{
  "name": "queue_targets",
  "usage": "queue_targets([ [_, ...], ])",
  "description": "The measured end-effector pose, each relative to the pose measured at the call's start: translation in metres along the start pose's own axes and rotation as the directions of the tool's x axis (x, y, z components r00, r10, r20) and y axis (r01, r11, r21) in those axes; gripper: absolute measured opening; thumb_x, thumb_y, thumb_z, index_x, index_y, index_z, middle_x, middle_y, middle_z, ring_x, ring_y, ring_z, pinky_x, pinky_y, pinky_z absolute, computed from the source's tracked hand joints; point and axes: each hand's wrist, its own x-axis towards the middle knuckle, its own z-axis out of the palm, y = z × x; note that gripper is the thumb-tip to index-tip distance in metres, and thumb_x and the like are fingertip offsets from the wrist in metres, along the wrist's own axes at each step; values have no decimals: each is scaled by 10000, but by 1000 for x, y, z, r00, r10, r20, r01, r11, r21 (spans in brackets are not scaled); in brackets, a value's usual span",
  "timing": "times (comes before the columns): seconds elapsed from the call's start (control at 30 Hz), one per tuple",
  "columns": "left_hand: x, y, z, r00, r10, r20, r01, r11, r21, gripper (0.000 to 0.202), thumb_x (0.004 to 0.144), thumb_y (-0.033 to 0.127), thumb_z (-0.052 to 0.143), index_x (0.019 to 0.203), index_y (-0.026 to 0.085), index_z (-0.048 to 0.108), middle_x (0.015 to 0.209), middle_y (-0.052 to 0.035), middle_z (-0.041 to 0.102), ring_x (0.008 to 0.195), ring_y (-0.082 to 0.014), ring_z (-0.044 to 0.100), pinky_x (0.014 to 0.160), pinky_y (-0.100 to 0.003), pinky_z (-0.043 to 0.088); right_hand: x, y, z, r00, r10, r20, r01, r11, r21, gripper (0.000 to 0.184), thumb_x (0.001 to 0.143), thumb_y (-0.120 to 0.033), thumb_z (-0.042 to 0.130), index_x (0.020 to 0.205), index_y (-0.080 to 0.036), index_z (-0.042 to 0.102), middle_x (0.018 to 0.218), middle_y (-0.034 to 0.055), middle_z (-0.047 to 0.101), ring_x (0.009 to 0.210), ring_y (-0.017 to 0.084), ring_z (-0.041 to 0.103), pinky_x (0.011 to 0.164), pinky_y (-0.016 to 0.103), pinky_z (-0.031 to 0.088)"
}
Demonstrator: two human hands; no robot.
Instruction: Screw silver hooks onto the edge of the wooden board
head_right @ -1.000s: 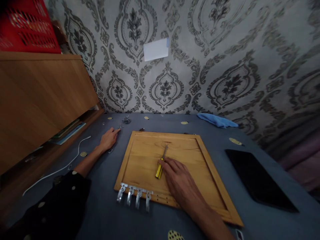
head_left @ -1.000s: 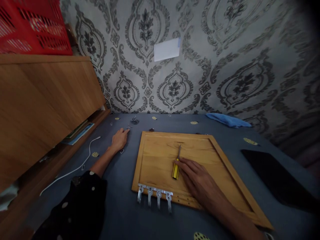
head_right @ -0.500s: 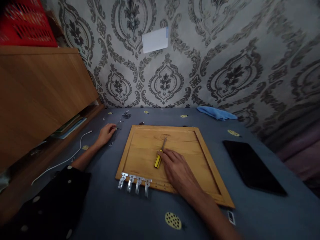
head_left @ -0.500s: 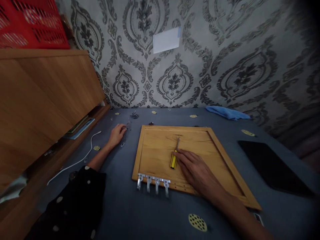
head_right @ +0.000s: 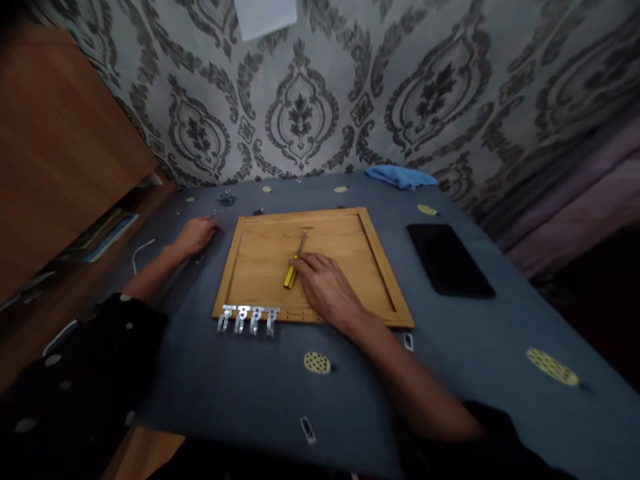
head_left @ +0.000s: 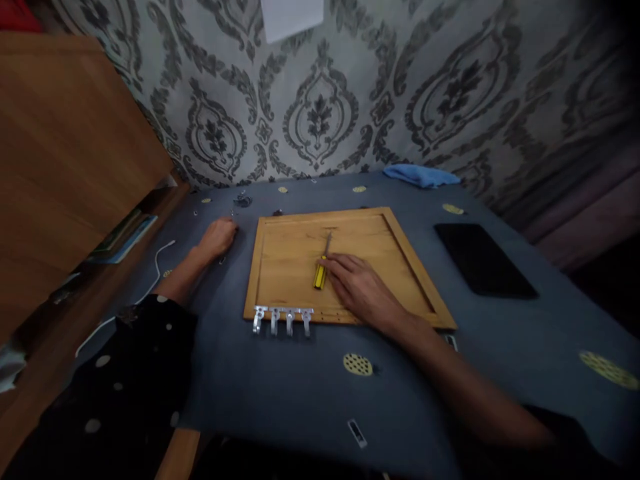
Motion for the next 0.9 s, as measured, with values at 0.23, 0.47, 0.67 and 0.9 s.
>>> queue_targets([
  [0.23, 16, -1, -13, 988, 17, 156, -45, 984, 174, 322, 980, 356, 642, 1229, 153, 633, 1259, -104, 653, 1128, -251, 654, 970, -485, 565, 1, -2, 1, 998, 59, 29, -60, 998, 33, 384, 990, -143, 440, 1320, -132, 637, 1402, 188, 614, 1260, 321, 583, 1056, 493, 487],
  [0.47, 30, -1, -24, 973, 20, 229, -68, 977, 201, 315, 975, 353, 652, 1220, 155, 635, 1234, -100, 660, 1091, -238, 665, 936, -460, 581, 2, -1, 2, 998, 45, 35, -46, 999, 23, 392, 983, -131, 447, 1332, -111, 622, 1409, 183, 626, 1250, 321, 587, 1049, 490, 484],
  [0.67, 42, 2, -33, 965, 7, 261, -52, 985, 166, 329, 987, 368, 631, 1240, 159, 628, 1240, -95, 654, 1078, -239, 668, 915, -441, 590, 2, 1, 3, 999, 40, 35, -40, 999, 17, 391, 974, -127, 467, 1334, -131, 621, 1396, 168, 643, 1231, 311, 596, 1036, 487, 484],
  [0.9, 4, 10, -22, 993, -18, 113, 5, 994, 113, 324, 980, 369, 639, 1222, 155, 632, 1246, -101, 653, 1105, -243, 655, 955, -472, 566, 2, -1, 1, 998, 17, 57, -17, 1000, -4, 407, 1004, -138, 434, 1349, -200, 642, 1395, 138, 633, 1211, 317, 590, 1015, 491, 482],
])
